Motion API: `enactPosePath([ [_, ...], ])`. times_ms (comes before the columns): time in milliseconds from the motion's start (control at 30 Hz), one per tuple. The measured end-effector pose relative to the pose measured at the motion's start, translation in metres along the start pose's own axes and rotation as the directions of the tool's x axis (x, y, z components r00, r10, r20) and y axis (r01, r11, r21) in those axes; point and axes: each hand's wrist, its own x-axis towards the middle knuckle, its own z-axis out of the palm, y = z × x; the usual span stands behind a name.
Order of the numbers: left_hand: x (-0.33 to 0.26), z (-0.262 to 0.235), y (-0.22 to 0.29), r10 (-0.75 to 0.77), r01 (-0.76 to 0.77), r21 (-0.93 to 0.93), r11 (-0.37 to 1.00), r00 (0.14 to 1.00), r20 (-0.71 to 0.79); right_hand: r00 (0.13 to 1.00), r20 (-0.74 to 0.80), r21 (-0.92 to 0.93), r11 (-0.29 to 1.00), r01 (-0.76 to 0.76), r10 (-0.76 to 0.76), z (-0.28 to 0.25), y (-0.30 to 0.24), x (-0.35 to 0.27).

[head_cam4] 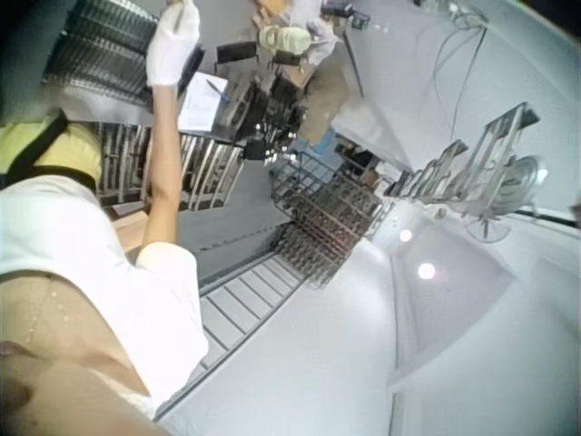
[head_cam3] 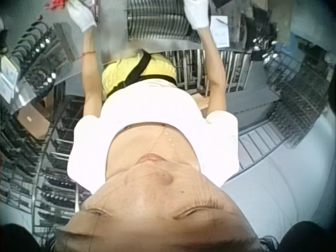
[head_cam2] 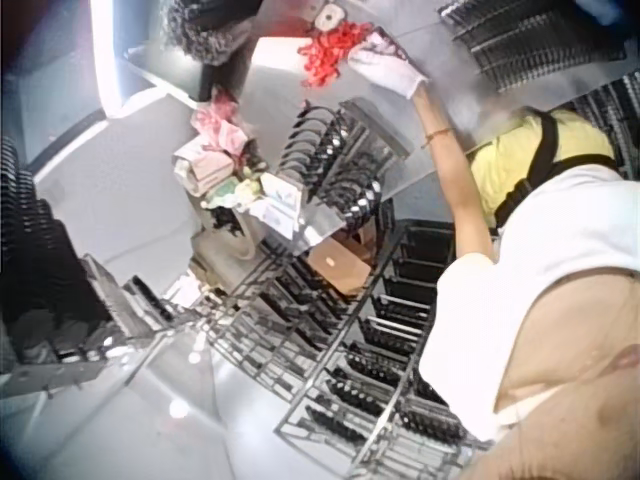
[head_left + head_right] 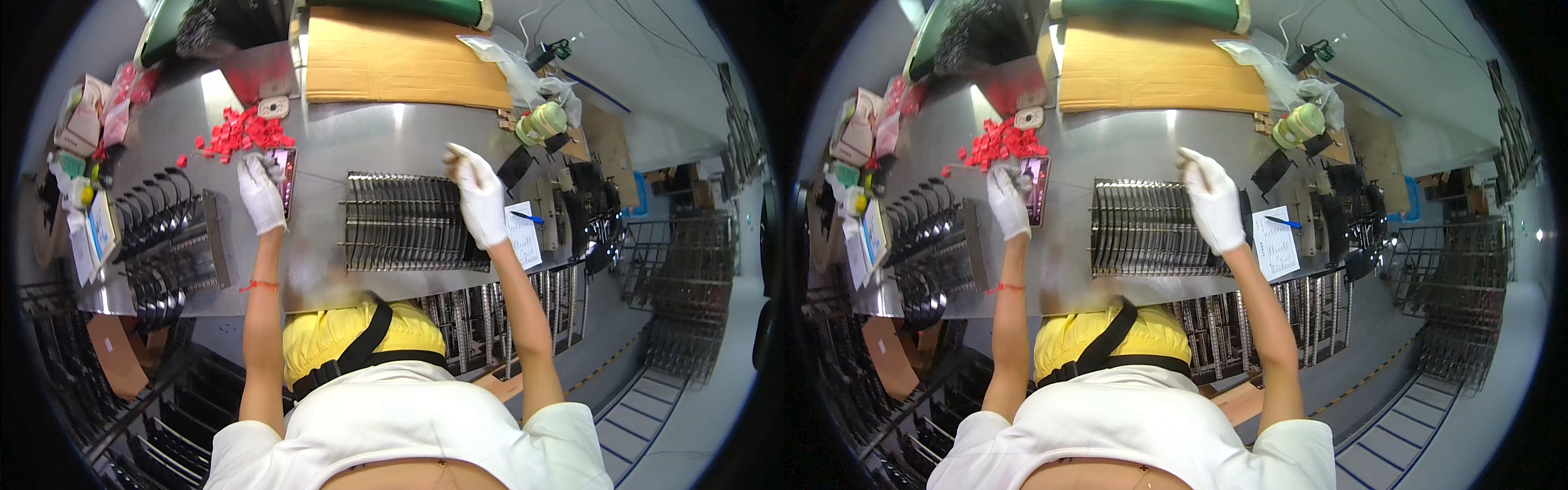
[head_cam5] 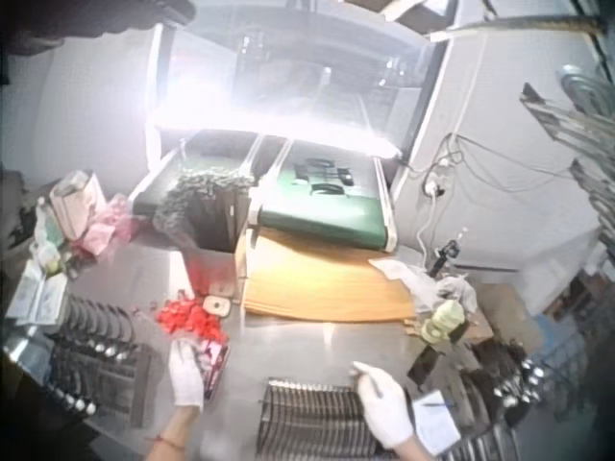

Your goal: The person assembles small black plastic components onto metal racks at a workbench. They repeatedly pick up parts, place them into slots on the racks, and then move the loaded racks onto a nearby storage rack.

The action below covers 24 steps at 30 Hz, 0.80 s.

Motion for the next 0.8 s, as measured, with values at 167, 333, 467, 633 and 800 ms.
enactPosePath([
  [167, 0.036, -0.015, -0.006, 0.021, -0.015, -0.142, 0.99, 0.999, 0.042, 0.734, 0.473, -0.347, 0.663, 0.663, -0.486, 0.063, 0.02, 0.043],
  [333, 0.035, -0.022, -0.031, -0.054, 0.092, -0.214, 0.972, 0.983, 0.178, 0.416, 0.838, -0.298, 0.343, 0.891, -0.352, 0.087, 0.051, 0.062],
  [467, 0.046, -0.039, -0.066, -0.374, 0.371, -0.177, 0.911, 0.927, 0.018, 0.448, 0.85, -0.326, 0.392, 0.86, -0.275, 0.094, 0.043, 0.063],
  [633, 0.049, -0.043, -0.079, -0.571, 0.571, -0.009, 0.821, 0.821, 0.022, 0.464, 0.841, -0.326, 0.423, 0.845, -0.279, 0.096, 0.044, 0.063],
  [800, 0.035, -0.019, -0.083, -0.639, 0.642, -0.003, 0.767, 0.765, 0.079, 0.459, 0.827, -0.313, 0.41, 0.856, -0.325, 0.094, 0.047, 0.064],
])
